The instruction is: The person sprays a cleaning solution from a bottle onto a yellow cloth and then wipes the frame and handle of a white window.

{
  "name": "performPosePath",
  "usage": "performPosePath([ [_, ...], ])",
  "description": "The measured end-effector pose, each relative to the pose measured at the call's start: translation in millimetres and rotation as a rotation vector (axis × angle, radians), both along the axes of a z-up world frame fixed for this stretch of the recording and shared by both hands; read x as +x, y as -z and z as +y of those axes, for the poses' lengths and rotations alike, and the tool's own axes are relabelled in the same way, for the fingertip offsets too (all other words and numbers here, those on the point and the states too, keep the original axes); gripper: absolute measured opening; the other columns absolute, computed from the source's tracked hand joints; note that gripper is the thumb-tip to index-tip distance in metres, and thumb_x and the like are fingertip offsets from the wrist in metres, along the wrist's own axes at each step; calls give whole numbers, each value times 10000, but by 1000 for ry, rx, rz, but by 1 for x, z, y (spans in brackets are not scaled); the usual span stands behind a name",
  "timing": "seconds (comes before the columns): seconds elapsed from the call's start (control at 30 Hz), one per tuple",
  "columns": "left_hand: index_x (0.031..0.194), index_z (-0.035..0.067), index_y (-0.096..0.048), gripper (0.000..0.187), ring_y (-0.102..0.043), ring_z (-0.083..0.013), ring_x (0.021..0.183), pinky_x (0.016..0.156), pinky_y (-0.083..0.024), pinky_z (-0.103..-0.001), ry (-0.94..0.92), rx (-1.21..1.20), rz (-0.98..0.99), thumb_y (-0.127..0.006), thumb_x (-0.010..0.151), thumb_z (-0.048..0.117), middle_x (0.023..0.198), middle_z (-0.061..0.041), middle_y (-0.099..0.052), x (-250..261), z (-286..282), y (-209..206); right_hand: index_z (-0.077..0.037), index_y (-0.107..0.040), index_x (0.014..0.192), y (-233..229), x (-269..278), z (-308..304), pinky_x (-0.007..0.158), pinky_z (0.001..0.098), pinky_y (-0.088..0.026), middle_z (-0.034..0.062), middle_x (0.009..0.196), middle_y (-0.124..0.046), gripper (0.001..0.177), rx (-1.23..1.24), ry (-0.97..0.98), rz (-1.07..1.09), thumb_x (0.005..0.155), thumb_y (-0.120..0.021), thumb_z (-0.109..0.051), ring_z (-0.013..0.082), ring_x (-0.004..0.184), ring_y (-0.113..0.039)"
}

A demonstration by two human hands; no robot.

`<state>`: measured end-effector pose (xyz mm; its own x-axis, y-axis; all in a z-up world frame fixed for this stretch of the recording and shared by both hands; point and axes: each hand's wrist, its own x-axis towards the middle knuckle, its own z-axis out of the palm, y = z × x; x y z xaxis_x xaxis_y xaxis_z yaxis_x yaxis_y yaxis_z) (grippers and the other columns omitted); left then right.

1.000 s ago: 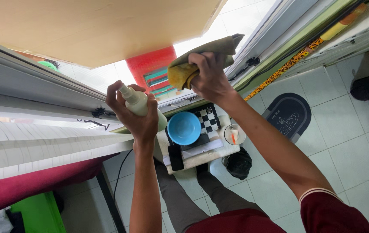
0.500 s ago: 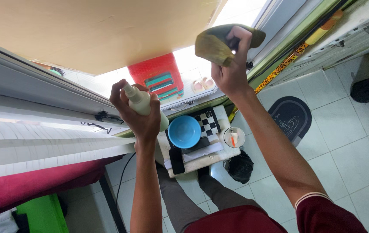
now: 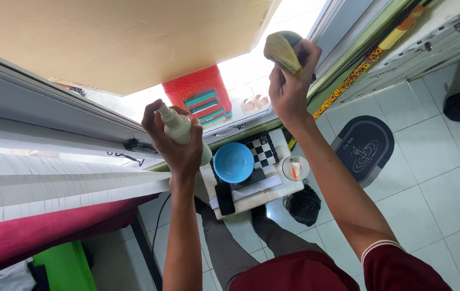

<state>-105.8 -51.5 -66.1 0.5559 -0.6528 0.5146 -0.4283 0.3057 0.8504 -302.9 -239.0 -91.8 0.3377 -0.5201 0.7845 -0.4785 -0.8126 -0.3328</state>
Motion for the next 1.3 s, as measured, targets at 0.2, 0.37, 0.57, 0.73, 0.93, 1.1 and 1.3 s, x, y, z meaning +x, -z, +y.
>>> performPosePath([
  [0.2,1500,169,-290,749,-649,-192,1016,903,-582,-362,34,-1,-34,-682,914,-85,1059,-96,-612,-4,-5,-1,62,-686,1233,16,-6,8,1021,427,-476,155,1333,-362,198,64,52,-32,1057,-605,21,253,1214,-469],
  [0.37,1510,166,-280,749,-668,-183,1009,911,-603,-354,54,-8,-76,-690,931,-74,1051,-85,-622,-2,-7,-2,94,-618,1192,12,-4,-9,984,387,-621,186,1353,-383,122,164,39,-278,1114,-573,12,248,1249,-548],
  [0.57,1505,162,-283,754,-650,-192,1010,897,-595,-358,69,30,-70,-685,913,-76,1055,-95,-616,-3,-11,-4,129,-630,1222,19,6,5,1000,413,-547,201,1336,-430,174,28,174,-165,1093,-586,22,252,1262,-514],
  [0.73,1514,169,-271,754,-658,-189,1044,925,-596,-355,85,39,-63,-684,931,-73,1058,-84,-620,-1,-14,3,137,-497,1381,58,7,9,933,351,-623,218,1308,-510,344,329,198,-278,1129,-557,-90,263,1149,-660],
  [0.93,1508,173,-280,759,-650,-193,1038,908,-592,-359,94,42,-24,-680,912,-76,1058,-90,-616,0,-15,4,132,-348,1514,61,28,1,976,317,-590,271,1397,-502,509,413,141,-567,1121,-512,-146,286,1234,-657],
  [1.1,1516,174,-269,762,-657,-199,1043,929,-602,-356,96,30,-46,-685,927,-73,1071,-91,-621,10,-12,3,123,-316,1532,48,34,-1,1008,309,-634,267,1388,-518,526,390,37,-641,1138,-489,-181,265,1241,-662],
  [1.3,1524,185,-268,753,-669,-175,962,903,-608,-356,70,24,-59,-690,954,-66,1064,-91,-627,17,-10,0,87,-492,1336,39,41,-4,791,243,-614,200,1201,-575,338,325,-115,-593,1120,-536,-169,208,1027,-678],
])
